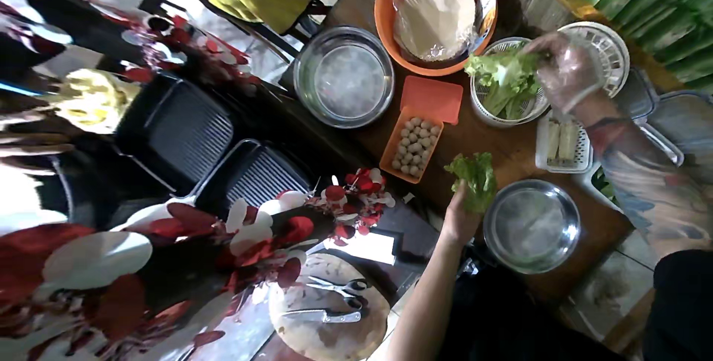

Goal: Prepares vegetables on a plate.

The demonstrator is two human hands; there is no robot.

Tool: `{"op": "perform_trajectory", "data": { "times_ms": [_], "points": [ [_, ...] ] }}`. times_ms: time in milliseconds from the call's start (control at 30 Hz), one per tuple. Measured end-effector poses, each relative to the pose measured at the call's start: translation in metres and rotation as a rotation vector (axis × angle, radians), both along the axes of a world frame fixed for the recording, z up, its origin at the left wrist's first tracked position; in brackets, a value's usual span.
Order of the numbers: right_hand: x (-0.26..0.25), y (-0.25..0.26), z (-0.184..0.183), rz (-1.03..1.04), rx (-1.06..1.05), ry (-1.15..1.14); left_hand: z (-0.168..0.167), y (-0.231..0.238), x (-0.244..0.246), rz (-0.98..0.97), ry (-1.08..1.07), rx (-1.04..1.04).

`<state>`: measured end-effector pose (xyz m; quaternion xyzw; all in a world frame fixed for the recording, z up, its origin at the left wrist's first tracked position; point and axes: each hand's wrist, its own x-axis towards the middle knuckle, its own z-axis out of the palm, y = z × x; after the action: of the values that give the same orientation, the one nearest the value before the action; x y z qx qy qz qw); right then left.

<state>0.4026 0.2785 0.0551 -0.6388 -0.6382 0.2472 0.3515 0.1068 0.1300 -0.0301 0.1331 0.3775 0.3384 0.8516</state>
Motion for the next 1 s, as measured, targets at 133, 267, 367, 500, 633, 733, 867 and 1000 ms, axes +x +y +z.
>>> {"op": "perform_trajectory", "data": {
  "times_ms": [133, 267, 367, 500, 633, 733, 867, 1000],
  "points": [
    [-0.034, -0.062, -0.006, 0.408, 0.233, -0.057, 0.008, 0.008, 0.006, 0.037, -0.19, -0.029],
    [-0.053, -0.094, -0.043, 0.813, 0.176, -0.14, 0.016, 0.002, -0.011, 0.003, -0.194, 0.025],
    [-0.041, -0.071, -0.027, 0.687, -0.066, -0.044, 0.018, -0.007, -0.018, 0.014, -0.002, -0.059],
    [0.007, 0.003, -0.081, 0.025, -0.33, -0.074, 0.012, -0.018, -0.026, 0.148, 0.011, -0.181],
    [0.026, 0.039, -0.135, -0.339, -0.581, 0.014, 0.015, -0.031, -0.035, 0.193, 0.001, -0.202],
    [0.01, 0.044, -0.118, -0.367, -0.726, -0.07, 0.017, -0.037, -0.041, 0.199, -0.006, -0.196],
    [0.01, 0.046, -0.109, -0.334, -0.523, -0.048, 0.019, -0.037, -0.041, 0.23, 0.01, -0.204],
    [0.007, 0.028, -0.065, -0.352, -0.247, 0.335, 0.015, -0.033, -0.038, 0.236, -0.007, -0.156]
  ]
}}
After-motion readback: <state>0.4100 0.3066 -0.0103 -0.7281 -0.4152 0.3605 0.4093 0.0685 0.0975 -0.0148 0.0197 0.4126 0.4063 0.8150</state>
